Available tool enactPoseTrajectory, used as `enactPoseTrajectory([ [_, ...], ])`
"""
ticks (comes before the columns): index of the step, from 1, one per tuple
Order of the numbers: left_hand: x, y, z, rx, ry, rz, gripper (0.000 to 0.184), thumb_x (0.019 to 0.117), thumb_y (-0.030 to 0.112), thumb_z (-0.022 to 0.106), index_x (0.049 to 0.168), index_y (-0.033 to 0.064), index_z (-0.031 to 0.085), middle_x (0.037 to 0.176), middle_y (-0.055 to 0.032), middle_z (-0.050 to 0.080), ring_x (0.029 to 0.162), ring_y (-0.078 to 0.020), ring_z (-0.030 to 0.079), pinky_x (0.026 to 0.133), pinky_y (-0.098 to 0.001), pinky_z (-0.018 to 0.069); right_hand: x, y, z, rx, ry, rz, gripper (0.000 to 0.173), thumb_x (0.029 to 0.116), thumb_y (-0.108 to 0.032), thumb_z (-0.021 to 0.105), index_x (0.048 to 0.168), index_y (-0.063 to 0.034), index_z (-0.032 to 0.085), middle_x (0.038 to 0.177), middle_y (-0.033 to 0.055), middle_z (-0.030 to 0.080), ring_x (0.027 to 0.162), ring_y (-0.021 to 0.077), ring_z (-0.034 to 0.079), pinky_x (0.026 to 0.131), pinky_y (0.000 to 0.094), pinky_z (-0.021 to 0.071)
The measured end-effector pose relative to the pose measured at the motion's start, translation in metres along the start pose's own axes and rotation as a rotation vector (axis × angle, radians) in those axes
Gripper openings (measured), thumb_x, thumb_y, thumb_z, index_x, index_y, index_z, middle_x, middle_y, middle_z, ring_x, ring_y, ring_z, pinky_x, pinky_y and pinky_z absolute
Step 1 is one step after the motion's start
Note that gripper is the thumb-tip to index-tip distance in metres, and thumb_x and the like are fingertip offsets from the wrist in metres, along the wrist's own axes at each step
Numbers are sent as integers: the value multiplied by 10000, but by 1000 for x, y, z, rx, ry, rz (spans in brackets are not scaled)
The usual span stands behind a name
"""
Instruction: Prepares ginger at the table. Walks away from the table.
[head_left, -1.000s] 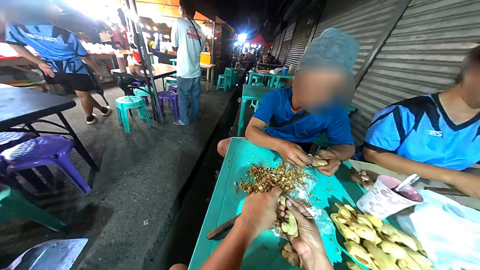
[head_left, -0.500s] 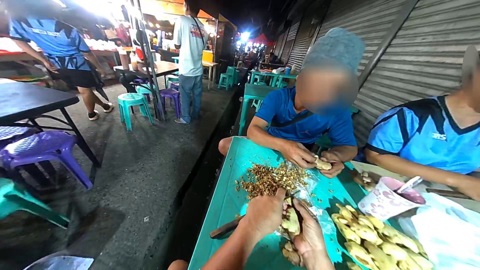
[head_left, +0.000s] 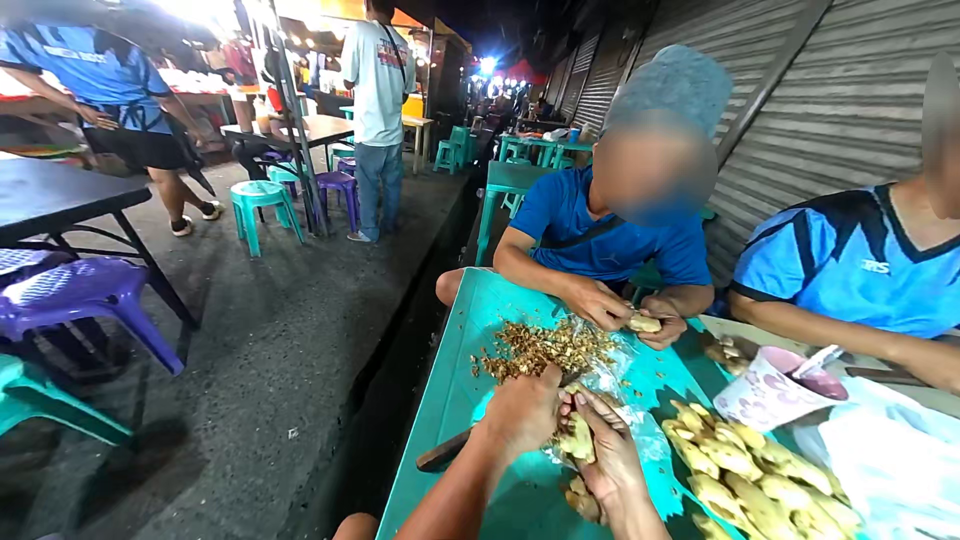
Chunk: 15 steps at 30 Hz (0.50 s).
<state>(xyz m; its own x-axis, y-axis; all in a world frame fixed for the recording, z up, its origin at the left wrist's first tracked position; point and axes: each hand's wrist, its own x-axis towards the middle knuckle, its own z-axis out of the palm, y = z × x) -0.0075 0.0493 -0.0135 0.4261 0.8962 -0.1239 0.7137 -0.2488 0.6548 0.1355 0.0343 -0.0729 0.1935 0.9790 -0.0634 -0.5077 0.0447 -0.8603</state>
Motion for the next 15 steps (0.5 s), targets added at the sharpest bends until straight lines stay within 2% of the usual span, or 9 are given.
enactPoseTrajectory([
  [4,-1,6,4,2,-22,7,388,1127,263,394,1473,93,441,1137,-205,700,1112,-394,689,948,-606,537,0,0,-3,-55,-43,-89,258,1010,60,429,1097,60,671,794,82,721,624,126,681,580,262,597],
  [8,-1,0,-3,-21,10,43,378,1136,258,378,1478,143,491,1156,-226,699,1121,-413,681,963,-622,520,1,0,-7,-29,-107,-95,272,981,49,442,1119,58,677,855,101,727,671,137,687,611,267,598],
  [11,1,-4,-4,25,11,30,391,1129,224,380,1504,178,480,1171,-236,699,1134,-430,676,959,-633,519,1,-2,-6,43,-98,-1,295,1008,30,399,1096,38,681,854,103,723,670,139,686,597,260,593],
  [15,0,1,0,11,12,-7,381,1133,258,374,1479,132,471,1168,-223,697,1130,-415,682,957,-623,528,4,-2,-4,104,-11,114,331,1088,-57,354,942,11,644,790,95,698,615,121,660,556,237,576],
])
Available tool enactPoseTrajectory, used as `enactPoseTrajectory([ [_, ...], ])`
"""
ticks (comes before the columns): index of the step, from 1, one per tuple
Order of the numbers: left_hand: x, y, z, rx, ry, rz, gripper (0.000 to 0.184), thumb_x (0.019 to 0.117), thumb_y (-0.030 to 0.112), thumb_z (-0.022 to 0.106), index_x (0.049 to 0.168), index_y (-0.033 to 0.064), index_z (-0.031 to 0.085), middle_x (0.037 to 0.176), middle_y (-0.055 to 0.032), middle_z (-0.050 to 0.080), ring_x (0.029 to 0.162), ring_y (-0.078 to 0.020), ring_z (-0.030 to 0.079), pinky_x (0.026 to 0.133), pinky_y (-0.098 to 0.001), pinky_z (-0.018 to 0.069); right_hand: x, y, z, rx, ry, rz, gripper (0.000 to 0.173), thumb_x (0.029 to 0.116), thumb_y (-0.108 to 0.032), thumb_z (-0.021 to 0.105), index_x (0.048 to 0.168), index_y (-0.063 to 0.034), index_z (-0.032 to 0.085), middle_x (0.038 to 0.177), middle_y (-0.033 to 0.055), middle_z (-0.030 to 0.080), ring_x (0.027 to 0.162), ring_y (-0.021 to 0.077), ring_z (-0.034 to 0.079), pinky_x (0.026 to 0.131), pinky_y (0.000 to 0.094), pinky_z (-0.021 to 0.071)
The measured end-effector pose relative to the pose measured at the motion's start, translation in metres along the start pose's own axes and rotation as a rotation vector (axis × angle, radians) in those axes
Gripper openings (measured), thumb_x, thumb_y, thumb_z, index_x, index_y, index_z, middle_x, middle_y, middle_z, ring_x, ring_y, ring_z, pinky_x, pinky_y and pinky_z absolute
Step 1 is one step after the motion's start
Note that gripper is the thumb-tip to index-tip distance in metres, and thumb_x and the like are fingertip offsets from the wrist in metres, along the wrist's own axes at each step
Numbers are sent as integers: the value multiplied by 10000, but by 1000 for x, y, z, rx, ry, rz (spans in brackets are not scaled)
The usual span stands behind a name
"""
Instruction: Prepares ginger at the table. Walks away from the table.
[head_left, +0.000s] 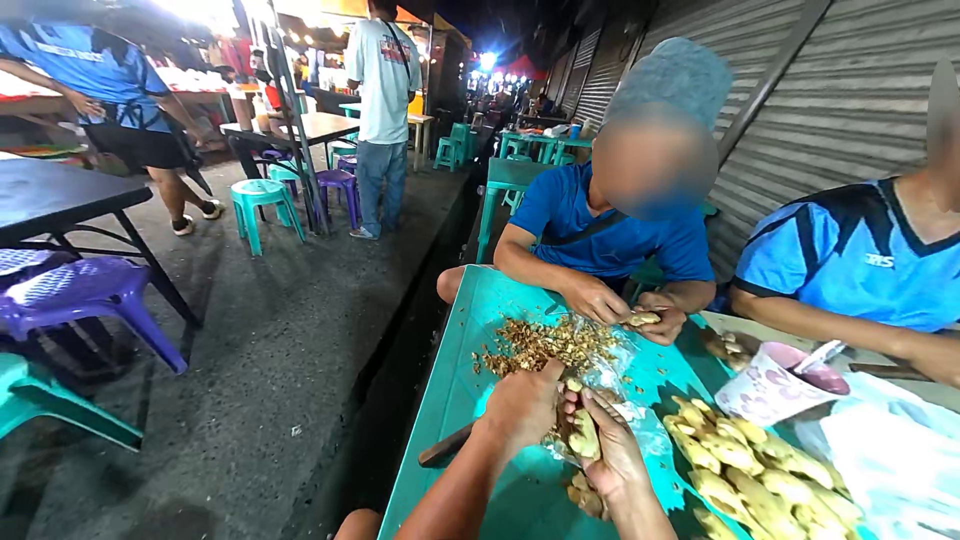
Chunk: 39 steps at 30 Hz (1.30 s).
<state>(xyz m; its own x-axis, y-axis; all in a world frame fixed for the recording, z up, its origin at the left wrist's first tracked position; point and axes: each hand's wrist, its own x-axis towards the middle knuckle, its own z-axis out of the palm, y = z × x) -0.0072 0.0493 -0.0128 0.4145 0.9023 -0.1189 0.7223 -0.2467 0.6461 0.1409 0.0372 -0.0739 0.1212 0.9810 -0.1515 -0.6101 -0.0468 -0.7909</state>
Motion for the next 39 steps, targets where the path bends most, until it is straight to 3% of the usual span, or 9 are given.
enactPoseTrajectory([
  [5,-2,4,2,-23,-13,10,376,1127,221,386,1485,121,449,1158,-197,703,1127,-385,687,965,-604,531,-3,2,0,-134,-43,-91,293,1056,6,378,1047,53,667,793,94,705,614,131,665,563,258,585],
  [8,1,-4,-6,-3,9,0,378,1137,229,358,1493,158,463,1176,-232,693,1135,-422,678,959,-625,525,-5,-1,2,-10,-47,43,345,1089,-74,336,964,3,649,777,86,695,599,117,657,541,233,571],
  [11,2,-6,-5,12,27,-3,374,1139,266,355,1474,143,468,1155,-223,700,1124,-415,684,962,-620,525,-3,-1,2,108,-7,200,377,1122,-210,317,1051,-4,625,793,80,667,588,106,642,511,219,558],
  [17,0,6,4,-14,-18,35,374,1134,259,376,1470,117,456,1157,-166,711,1129,-359,692,978,-593,532,-3,-5,-1,143,17,221,371,1115,-200,356,913,-28,616,732,71,655,571,112,643,504,237,566],
  [21,-3,4,-4,-18,19,19,386,1129,243,386,1490,148,485,1183,-209,705,1140,-392,682,996,-610,514,-8,-8,1,128,-70,242,349,1114,-169,329,1026,-6,624,781,83,659,595,121,645,542,244,577],
  [29,4,2,-1,69,66,-130,505,1123,284,393,1622,327,331,1193,-195,714,1109,-408,692,957,-607,534,-9,-77,-40,-788,159,-441,259,982,-15,574,1220,36,662,1026,133,690,777,171,675,683,331,592],
  [33,8,-7,4,39,82,-108,527,1123,250,392,1620,407,316,1247,-180,709,1137,-403,687,977,-612,524,-14,-129,-83,-1236,290,-495,276,969,-32,611,1228,35,677,1088,202,706,925,284,699,854,460,576],
  [36,10,-8,6,-4,69,-75,500,1126,261,394,1604,406,363,1331,-156,683,1191,-382,671,1020,-602,505,-6,-149,-113,-1294,368,-480,315,964,-48,639,1264,43,663,1049,235,702,887,313,692,825,489,564],
  [39,9,-9,6,-13,3,-86,470,1126,313,392,1591,377,406,1426,-123,631,1276,-350,628,1064,-592,485,-10,-153,-131,-979,509,-522,267,977,-23,603,1224,59,664,1086,213,679,877,256,668,790,423,569],
])
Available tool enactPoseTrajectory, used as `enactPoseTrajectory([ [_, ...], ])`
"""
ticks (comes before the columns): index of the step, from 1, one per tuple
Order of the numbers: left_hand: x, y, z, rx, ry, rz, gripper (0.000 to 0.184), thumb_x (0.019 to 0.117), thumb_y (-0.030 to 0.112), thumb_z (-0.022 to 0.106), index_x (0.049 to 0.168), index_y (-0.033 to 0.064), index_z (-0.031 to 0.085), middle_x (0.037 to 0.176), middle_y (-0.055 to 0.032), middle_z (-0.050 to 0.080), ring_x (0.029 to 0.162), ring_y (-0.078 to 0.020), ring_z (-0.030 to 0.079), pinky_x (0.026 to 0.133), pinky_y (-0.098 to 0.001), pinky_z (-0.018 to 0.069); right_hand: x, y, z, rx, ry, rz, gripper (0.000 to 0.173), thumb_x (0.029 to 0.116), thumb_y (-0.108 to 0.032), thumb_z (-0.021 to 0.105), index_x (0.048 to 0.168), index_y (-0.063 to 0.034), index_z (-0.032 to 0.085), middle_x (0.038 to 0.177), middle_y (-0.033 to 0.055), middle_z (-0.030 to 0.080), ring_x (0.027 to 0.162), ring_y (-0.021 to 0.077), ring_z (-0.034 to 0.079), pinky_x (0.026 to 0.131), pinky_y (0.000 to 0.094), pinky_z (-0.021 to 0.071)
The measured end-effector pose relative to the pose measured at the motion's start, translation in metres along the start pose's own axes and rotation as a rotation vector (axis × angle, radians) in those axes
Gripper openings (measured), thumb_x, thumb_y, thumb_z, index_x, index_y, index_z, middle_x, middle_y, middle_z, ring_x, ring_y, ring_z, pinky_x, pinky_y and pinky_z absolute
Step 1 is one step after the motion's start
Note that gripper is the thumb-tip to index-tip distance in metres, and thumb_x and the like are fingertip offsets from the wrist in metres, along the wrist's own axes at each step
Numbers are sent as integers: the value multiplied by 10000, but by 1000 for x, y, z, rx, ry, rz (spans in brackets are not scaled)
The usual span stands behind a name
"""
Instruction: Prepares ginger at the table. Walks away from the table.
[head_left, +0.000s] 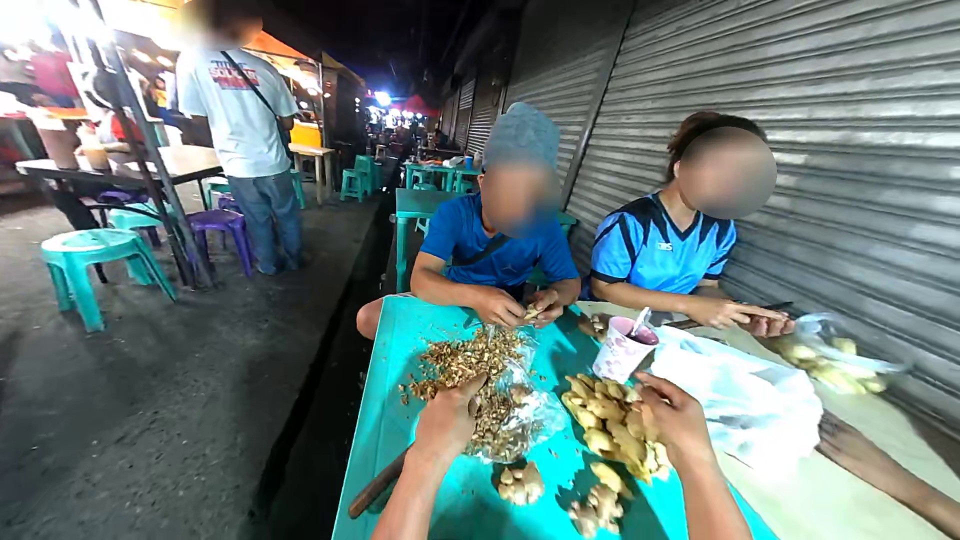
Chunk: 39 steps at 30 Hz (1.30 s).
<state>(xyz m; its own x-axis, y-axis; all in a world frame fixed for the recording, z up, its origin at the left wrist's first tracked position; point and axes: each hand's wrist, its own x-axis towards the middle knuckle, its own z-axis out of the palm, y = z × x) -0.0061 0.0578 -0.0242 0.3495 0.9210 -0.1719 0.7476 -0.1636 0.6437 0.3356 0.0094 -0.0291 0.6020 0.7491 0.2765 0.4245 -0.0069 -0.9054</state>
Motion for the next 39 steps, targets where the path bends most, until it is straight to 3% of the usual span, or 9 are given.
enactPoseTrajectory([
  [3,1,0,0,2,-16,-31,465,1126,370,387,1537,190,507,1399,-166,636,1296,-353,613,1086,-575,472,-12,-6,1,618,230,190,166,994,-6,469,1095,4,601,845,38,638,672,115,632,614,281,569],
  [7,0,4,0,46,-18,-101,566,1117,486,332,1427,80,575,1305,-210,667,1234,-381,645,1027,-593,503,-43,-27,9,1035,106,437,228,1016,-49,324,1160,-73,498,902,84,640,738,196,684,654,382,612],
  [10,0,6,2,39,0,-95,567,1123,457,334,1456,46,538,1306,-242,657,1237,-401,640,1041,-588,498,-61,-34,34,1097,-89,431,257,949,65,352,1053,-51,557,945,113,725,815,192,731,667,326,625],
  [14,-3,6,4,16,41,-89,548,1118,377,402,1578,80,383,1418,-235,586,1243,-399,635,1044,-568,510,-71,-50,83,1266,-159,553,181,1014,-19,381,1001,-25,562,957,164,721,876,268,741,745,368,637],
  [17,-4,4,2,-43,99,-60,622,1100,330,461,1665,288,205,1448,-233,565,1157,-420,675,984,-588,543,-74,-60,118,1385,-272,640,257,1009,-120,356,960,-16,587,919,182,722,825,270,743,700,357,640],
  [22,-3,2,5,-54,120,4,553,1105,262,440,1613,441,316,1388,-249,599,1102,-438,685,934,-618,555,-85,-61,152,1360,-496,702,466,1113,-349,224,1077,-76,599,940,133,718,834,278,734,723,432,631],
  [29,-9,9,5,-108,158,18,537,1116,345,394,1626,184,348,1395,-203,614,1159,-378,679,994,-560,544,-94,-51,148,1342,-584,607,355,999,-156,301,1102,-27,615,1008,207,719,892,331,728,783,475,619],
  [35,-16,16,4,-74,121,129,515,1119,364,368,1600,185,409,1417,-186,608,1219,-365,651,1025,-569,518,-99,-64,151,1002,-432,652,383,1076,-209,240,1066,-27,577,711,125,677,478,177,620,407,287,510],
  [39,-16,21,8,39,14,154,539,1118,333,381,1645,245,307,1416,-199,607,1183,-400,663,987,-610,520,-99,-60,153,939,-370,646,369,1100,-235,259,1058,-68,586,636,66,610,418,110,514,373,250,434],
])
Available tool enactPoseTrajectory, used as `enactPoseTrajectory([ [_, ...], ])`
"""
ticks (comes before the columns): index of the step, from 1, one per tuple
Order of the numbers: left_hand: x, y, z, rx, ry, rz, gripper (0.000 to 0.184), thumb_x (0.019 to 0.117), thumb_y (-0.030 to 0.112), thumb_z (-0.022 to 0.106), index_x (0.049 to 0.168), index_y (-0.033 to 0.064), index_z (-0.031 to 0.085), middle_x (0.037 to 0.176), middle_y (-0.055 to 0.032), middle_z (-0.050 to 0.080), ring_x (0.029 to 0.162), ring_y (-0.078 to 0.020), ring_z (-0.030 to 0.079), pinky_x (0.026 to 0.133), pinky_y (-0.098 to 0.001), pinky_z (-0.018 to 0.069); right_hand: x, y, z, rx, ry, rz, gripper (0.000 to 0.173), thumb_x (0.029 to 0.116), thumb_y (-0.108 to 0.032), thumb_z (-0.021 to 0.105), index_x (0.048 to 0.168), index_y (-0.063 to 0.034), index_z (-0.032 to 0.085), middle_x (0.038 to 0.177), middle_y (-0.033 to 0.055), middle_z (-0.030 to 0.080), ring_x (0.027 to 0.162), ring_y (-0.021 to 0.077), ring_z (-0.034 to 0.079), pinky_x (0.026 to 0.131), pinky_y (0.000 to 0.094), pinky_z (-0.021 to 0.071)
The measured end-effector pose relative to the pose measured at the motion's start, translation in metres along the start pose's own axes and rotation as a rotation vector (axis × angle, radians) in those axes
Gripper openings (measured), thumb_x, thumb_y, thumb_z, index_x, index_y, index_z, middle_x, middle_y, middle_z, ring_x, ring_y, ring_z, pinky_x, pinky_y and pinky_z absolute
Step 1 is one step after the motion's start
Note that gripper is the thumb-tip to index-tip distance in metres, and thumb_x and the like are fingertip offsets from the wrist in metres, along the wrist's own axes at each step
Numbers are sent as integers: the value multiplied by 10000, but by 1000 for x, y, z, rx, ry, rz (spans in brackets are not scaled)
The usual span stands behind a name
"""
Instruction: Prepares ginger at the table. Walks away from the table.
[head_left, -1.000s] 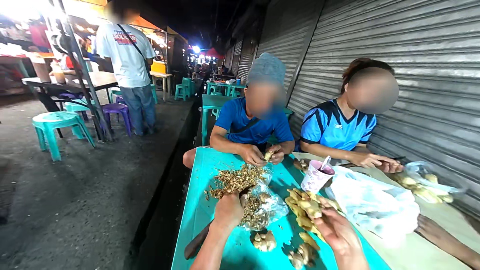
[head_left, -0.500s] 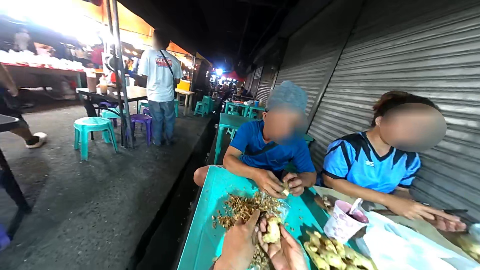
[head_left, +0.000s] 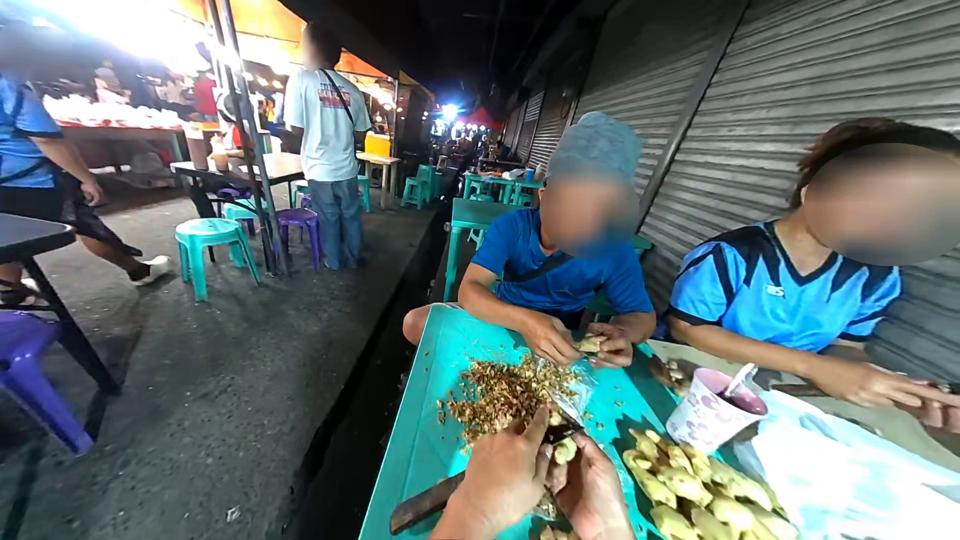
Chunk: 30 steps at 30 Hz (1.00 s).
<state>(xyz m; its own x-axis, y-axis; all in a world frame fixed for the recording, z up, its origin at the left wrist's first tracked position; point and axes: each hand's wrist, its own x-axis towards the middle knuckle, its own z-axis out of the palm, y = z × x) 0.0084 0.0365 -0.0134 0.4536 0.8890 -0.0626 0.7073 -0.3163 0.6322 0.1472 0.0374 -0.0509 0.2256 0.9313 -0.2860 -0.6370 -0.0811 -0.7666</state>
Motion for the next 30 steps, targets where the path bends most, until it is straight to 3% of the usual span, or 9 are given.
enactPoseTrajectory([
  [4,1,-1,3,23,18,27,543,1121,322,385,1651,257,288,1407,-180,618,1157,-391,675,971,-606,530,3,2,-7,1,-110,-17,444,1100,-236,195,1277,-118,585,655,32,591,380,45,400,333,198,317],
  [8,2,-4,3,10,23,66,541,1124,323,381,1653,270,279,1421,-180,610,1168,-387,672,985,-599,524,6,4,-11,33,-197,-1,471,1100,-262,167,1313,-152,573,553,-6,502,342,27,353,315,179,285],
  [10,2,-6,3,33,16,83,543,1127,332,370,1657,285,263,1412,-186,614,1161,-392,673,973,-604,528,6,3,-12,54,-205,21,472,1100,-282,162,1254,-163,592,537,-13,483,335,23,343,312,175,282],
  [12,3,-6,4,42,16,89,537,1130,342,361,1656,291,267,1401,-190,620,1154,-396,675,964,-609,529,4,1,-9,51,-178,45,458,1103,-305,168,1092,-152,600,505,-30,454,324,16,336,306,168,279],
  [18,3,-9,4,83,63,74,505,1130,334,345,1635,309,329,1330,-201,653,1081,-407,694,908,-607,546,-1,3,-4,-27,-129,46,560,1120,-375,135,791,-119,509,482,-30,427,322,28,325,309,173,278],
  [22,4,-10,2,57,77,64,486,1131,347,354,1616,320,371,1368,-181,646,1140,-399,681,943,-615,534,0,2,-4,-39,-139,74,575,1114,-398,131,769,-128,503,479,-38,429,321,27,330,311,174,287],
  [26,5,-10,-2,56,162,-46,456,1125,331,366,1574,315,442,1359,-172,646,1086,-393,700,899,-601,557,-5,2,-1,-52,-159,105,510,1119,-388,190,891,-106,548,507,-35,428,327,26,333,303,172,289],
  [30,3,-11,-3,20,138,9,482,1126,316,367,1607,303,385,1371,-180,639,1122,-391,688,937,-601,545,0,2,-5,32,-221,129,585,1108,-430,135,803,-131,534,493,-44,430,324,22,342,308,167,302],
])
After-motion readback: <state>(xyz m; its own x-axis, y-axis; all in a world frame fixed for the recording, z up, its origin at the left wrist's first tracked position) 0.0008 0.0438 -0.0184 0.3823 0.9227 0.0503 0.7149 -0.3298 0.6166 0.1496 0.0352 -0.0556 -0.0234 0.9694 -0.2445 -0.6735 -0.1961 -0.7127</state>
